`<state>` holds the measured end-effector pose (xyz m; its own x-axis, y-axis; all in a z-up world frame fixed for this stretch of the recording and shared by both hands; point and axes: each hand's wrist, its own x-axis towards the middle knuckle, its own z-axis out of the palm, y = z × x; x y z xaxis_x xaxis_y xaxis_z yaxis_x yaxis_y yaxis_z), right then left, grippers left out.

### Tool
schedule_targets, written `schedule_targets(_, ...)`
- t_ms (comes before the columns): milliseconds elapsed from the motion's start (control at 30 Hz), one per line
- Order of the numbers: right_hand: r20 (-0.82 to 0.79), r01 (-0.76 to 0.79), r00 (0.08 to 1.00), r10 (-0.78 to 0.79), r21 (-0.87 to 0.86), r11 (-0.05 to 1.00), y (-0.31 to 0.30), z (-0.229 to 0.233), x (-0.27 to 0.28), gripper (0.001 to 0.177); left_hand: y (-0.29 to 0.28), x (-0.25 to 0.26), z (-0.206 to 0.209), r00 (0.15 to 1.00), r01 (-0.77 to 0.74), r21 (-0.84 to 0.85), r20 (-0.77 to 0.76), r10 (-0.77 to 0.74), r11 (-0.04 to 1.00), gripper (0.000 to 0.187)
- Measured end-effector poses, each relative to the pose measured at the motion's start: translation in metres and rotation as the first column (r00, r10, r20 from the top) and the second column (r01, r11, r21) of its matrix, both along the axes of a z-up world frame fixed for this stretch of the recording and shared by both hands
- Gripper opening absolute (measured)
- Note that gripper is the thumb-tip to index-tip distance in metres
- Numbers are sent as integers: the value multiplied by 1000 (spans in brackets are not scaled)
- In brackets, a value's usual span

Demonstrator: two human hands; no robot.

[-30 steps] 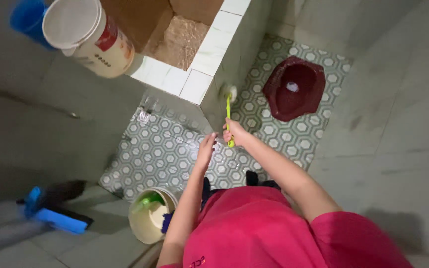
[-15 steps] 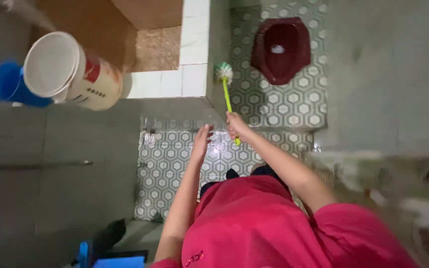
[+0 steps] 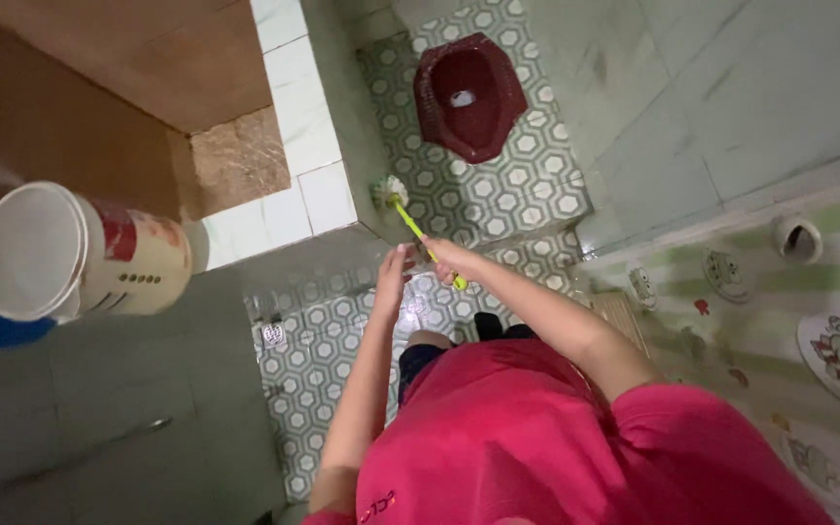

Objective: The person scrubs the walls and floor around a squat toilet using a long-handled brush. They briefly rinse the brush under the shower head and continue scrubbing the tiled surfaces.

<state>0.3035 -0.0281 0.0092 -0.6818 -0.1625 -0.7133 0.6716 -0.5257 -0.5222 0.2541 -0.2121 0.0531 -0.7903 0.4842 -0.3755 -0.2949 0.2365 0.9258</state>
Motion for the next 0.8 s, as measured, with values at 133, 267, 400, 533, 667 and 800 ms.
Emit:
schedule_targets(133,19,45,999,-45,-7,999,3,13,-7,49,12,-20,4,999,18,-22,42,-17,1000,59)
schedule_targets(267,-18,119,993,-119,33,992,5,13,-25,47,24,-45,-3,989,135,-22,61,-133,991,57)
schedule_targets(400,-20,288,958,-287,94,953,-3,12,-29,41,46,-75,-18,973,230,151,-58,-224,961,50)
schedule_targets(533,-18,437,897,-441,169,883,4,8,-27,38,71,-85,-29,953,301,121,-71,-294,946,44)
schedule_targets(667,-154,567,802,-577,498,656,36,17,-1,30,112,-73,-32,881,470,66,-94,-463,880,44)
schedule_targets(800,-91,197,795,-600,974,114,108,85,50,37,170,-37,-28,781,625,88,-67,-621,776,45)
